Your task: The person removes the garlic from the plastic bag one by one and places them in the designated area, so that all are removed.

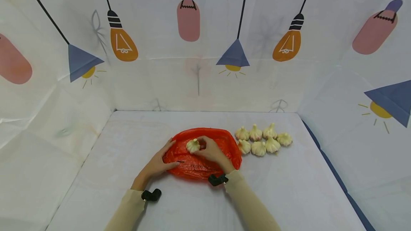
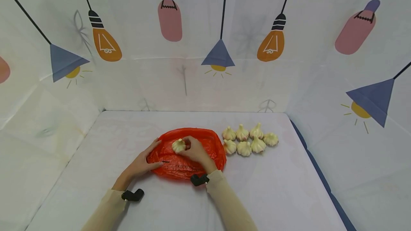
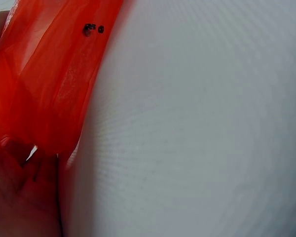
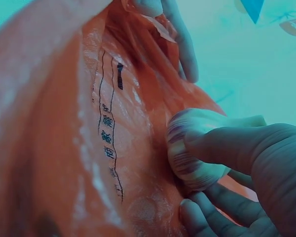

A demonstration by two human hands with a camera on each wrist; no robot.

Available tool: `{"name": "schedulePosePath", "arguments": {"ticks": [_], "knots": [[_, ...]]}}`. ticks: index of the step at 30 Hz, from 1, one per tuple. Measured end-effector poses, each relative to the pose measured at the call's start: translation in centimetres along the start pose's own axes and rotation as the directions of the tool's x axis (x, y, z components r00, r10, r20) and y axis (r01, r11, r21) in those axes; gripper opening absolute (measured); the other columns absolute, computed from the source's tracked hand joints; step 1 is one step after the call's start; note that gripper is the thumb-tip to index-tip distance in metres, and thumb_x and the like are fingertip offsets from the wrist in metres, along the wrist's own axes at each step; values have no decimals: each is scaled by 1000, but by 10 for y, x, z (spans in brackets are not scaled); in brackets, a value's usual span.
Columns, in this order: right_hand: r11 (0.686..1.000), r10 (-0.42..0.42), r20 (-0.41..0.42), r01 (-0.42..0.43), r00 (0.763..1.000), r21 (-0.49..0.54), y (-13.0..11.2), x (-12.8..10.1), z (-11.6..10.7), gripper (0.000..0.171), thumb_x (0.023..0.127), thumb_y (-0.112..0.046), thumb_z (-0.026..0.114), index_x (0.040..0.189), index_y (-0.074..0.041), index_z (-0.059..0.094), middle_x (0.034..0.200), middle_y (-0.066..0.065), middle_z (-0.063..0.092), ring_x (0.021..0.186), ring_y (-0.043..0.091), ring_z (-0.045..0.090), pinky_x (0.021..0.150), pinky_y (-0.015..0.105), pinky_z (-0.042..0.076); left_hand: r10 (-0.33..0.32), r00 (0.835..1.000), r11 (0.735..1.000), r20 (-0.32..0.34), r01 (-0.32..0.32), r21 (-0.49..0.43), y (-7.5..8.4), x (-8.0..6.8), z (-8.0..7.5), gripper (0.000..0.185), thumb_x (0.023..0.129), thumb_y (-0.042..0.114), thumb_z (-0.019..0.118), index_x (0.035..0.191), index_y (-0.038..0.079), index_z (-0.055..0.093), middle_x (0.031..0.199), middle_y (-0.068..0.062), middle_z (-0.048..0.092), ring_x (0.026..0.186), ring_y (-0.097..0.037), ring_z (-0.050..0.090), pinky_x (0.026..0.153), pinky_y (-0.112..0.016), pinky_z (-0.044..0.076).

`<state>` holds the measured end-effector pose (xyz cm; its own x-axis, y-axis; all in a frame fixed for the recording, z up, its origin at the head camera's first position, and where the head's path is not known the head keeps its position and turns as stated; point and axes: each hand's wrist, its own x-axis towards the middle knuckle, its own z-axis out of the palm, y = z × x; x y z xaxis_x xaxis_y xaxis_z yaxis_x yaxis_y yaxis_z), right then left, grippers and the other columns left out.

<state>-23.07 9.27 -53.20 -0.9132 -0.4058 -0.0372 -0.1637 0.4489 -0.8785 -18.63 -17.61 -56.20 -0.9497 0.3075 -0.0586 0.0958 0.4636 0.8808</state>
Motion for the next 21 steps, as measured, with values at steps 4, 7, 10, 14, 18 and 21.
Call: {"name": "schedulePosePath", "arguments": {"ticks": [4,7,10,14,18,21], "knots": [[1000,2,-8,-2,1000,7,3,1,1,49,90,-21,81,131,-3,61,120,12,67,107,25,65,93,40,59,-7,1000,1000,3,7,-4,0,0,0,97,86,43,82,165,26,26,175,-1,9,161,-36,9,124,-67,16],[1000,5,-12,-5,1000,10,4,1,1,49,91,-22,81,131,-3,60,120,12,67,107,25,65,94,41,59,-9,1000,1000,4,9,-7,2,0,-1,98,86,43,82,165,27,26,175,-1,9,161,-35,9,125,-66,15],[1000,8,-14,-8,1000,14,3,1,1,49,91,-22,81,131,-3,60,121,12,67,108,25,65,94,41,59,-7,1000,1000,4,7,-8,3,-1,-1,98,86,42,82,165,27,26,175,-1,9,161,-34,9,125,-65,15],[1000,7,-16,-7,1000,18,3,0,1,50,91,-24,81,131,-3,60,121,13,67,108,26,66,94,41,59,-13,1000,1000,6,13,-8,3,-1,-1,98,86,42,82,165,27,26,175,-1,9,161,-35,9,125,-65,15],[1000,11,-21,-11,1000,18,2,-1,1,50,90,-25,81,130,-2,60,121,13,67,106,25,67,92,40,60,-18,1000,1000,7,19,-8,3,-1,-1,97,86,40,82,165,26,26,175,-1,9,161,-35,9,125,-65,16],[1000,16,-30,-15,999,23,2,-1,0,51,90,-25,82,129,-2,61,120,13,67,104,24,68,89,38,61,-22,1000,1000,8,22,-11,3,-1,-1,97,87,40,82,165,25,26,175,-1,9,160,-35,10,125,-65,16]]}}
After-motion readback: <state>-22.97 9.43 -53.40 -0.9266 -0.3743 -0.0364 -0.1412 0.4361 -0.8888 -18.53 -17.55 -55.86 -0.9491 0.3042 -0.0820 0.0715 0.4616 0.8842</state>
